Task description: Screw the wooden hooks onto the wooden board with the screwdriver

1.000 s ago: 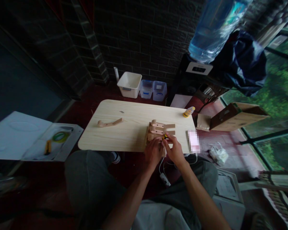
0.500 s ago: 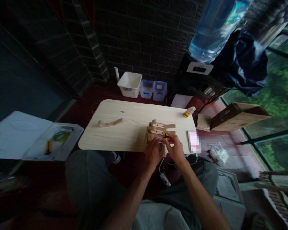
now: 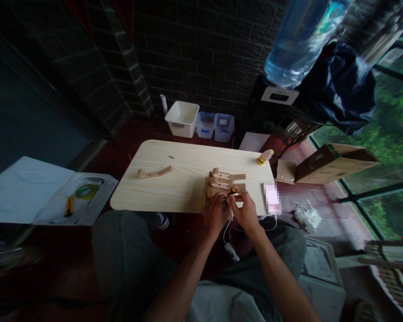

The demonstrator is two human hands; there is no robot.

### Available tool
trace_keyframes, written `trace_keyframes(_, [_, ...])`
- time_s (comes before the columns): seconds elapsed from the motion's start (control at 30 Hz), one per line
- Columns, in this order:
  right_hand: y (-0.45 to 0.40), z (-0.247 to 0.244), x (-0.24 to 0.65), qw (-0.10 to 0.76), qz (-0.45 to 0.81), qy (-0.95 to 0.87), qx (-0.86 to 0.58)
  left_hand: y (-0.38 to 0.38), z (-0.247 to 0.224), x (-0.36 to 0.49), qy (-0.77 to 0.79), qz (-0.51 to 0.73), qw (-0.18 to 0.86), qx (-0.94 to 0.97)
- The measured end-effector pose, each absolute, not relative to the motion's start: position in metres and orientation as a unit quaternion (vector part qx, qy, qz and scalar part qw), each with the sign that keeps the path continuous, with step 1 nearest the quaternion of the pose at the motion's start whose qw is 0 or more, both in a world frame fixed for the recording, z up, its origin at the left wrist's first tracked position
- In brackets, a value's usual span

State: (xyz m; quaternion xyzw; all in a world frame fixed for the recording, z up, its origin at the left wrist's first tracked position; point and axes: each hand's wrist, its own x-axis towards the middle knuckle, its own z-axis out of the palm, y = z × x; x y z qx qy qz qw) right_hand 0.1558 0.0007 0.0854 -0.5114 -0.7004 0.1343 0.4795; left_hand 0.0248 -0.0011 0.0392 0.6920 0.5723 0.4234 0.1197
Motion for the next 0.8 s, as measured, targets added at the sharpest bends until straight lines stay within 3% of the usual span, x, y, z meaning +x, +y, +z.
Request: trace_keyframes(0.8, [0.006, 0.077, 0.153, 0.505, 0.152, -0.677, -0.514, -0.002, 0.041, 0.024, 0.567, 0.422, 0.114, 0.698])
